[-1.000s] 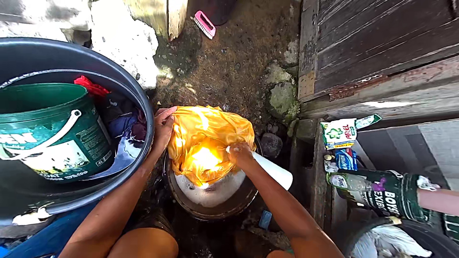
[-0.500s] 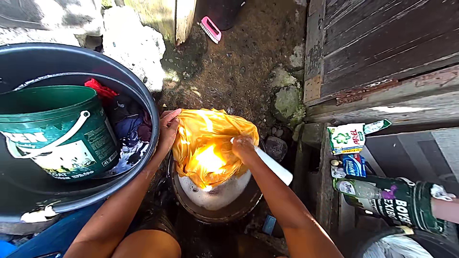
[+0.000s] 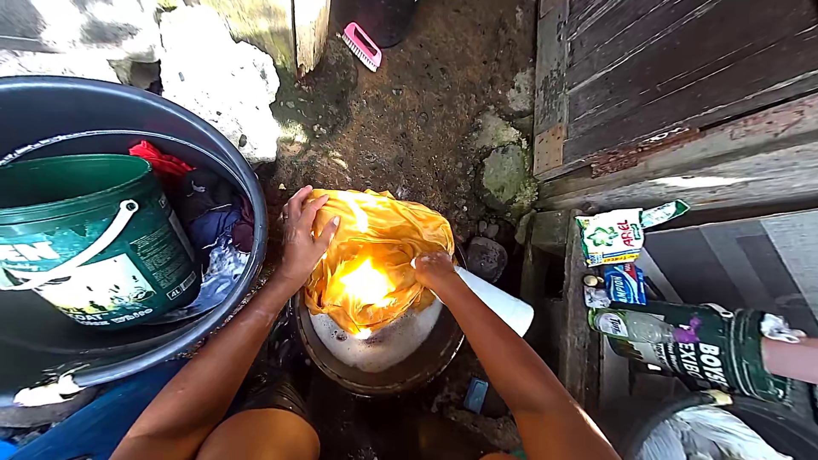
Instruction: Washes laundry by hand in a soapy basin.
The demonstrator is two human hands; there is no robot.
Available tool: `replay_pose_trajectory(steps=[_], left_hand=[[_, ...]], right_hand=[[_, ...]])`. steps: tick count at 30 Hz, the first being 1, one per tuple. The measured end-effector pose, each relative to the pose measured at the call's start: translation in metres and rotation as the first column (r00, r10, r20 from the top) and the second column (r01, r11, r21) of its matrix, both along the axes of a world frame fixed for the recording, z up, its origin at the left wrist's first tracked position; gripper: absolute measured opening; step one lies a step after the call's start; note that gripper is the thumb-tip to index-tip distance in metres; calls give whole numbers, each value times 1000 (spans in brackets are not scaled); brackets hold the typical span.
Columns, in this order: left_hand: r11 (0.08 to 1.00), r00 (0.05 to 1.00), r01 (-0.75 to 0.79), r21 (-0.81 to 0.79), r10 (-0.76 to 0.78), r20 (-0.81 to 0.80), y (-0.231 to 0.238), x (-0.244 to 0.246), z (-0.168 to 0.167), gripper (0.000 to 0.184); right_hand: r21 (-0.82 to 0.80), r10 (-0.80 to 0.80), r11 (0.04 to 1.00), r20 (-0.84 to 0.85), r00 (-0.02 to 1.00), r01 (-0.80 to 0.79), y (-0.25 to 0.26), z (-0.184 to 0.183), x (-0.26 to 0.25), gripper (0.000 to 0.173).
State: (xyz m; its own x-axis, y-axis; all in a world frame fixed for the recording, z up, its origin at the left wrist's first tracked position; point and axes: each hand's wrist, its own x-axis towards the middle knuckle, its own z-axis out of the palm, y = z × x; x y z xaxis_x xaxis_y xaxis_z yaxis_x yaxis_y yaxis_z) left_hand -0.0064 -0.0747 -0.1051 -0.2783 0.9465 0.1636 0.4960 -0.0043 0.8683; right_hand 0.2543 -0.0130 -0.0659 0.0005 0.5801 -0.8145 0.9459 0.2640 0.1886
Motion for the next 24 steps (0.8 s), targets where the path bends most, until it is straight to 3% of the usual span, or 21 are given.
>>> replay_pose_trajectory(steps=[5, 11, 18, 20, 24], left_hand=[[998, 994, -42, -49, 47, 96, 1, -6, -2, 44], [994, 993, -60, -87, 68, 91, -2, -16, 3, 44], [997, 992, -25, -71, 33, 121, -4, -12, 6, 47], [999, 996, -13, -31, 15, 88, -3, -12, 7, 47], [990, 985, 83, 116, -64, -158, 2, -4, 3, 38]], right_hand=[[95, 56, 994, -60, 997, -50, 3, -6, -12, 31], [-4, -24, 1000, 73, 997, 24, 10, -2, -16, 36], [160, 64, 986, -107, 992, -47, 6, -3, -37, 36], [130, 16, 992, -82, 996, -5, 11, -6, -29, 35], [127, -4, 992, -62, 998, 12, 11, -4, -28, 34]])
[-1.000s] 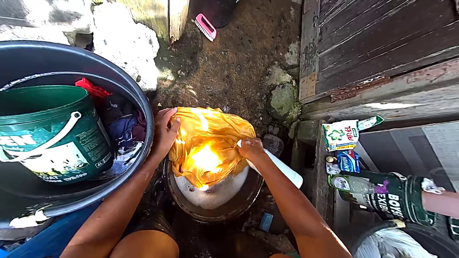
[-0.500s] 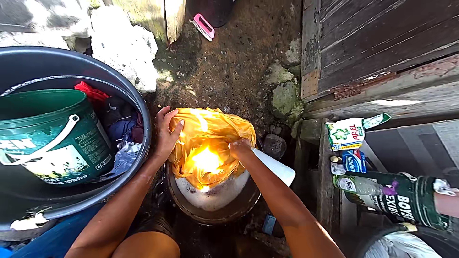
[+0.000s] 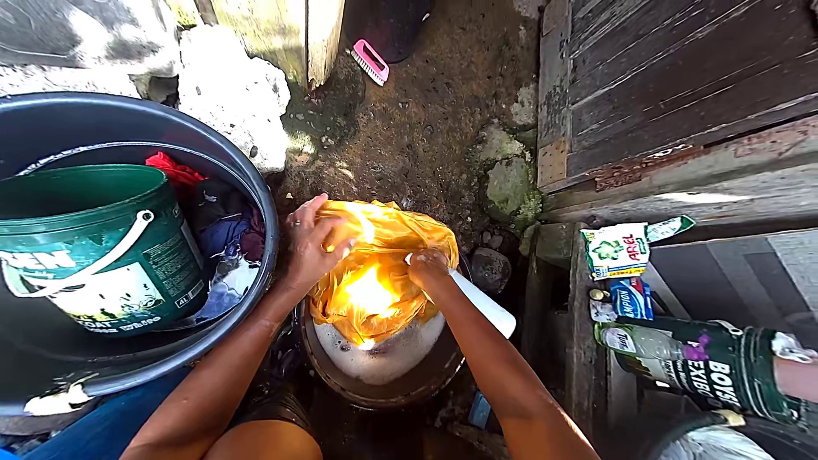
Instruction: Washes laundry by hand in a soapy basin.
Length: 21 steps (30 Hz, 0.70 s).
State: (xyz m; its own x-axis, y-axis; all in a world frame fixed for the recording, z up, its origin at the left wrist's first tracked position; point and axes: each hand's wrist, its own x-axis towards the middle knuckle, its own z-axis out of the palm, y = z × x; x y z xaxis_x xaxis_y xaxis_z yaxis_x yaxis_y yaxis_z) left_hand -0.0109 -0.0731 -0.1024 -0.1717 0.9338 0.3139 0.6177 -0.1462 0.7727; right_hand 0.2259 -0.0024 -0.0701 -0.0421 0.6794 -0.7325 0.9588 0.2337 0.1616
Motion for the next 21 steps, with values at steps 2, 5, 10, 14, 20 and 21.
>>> replay_pose_trajectory(steps=[2, 5, 10, 14, 20, 21], left_hand=[[995, 986, 92, -24, -95, -135, -1, 8, 3, 40], [987, 948, 151, -52, -159, -276, -6, 13, 3, 36], [987, 952, 160, -14, -158, -261, -6, 11, 4, 15], [986, 955, 164, -26, -165, -247, -5, 12, 1, 13], [981, 951, 183, -63, -193, -241, -5, 12, 5, 12], [979, 948, 190, -75, -203, -245, -5, 11, 7, 10]], right_hand=[[55, 36, 998, -94, 995, -31, -8, 12, -21, 36], [145, 89, 987, -191, 977, -62, -17, 22, -53, 39], [27, -25, 999, -128, 991, 28, -13, 13, -14, 38], [-64, -69, 995, 112, 991, 76, -3, 19, 32, 41], [63, -66, 995, -124, 990, 74, 4, 12, 13, 44], [77, -36, 996, -138, 990, 47, 4, 10, 5, 45]])
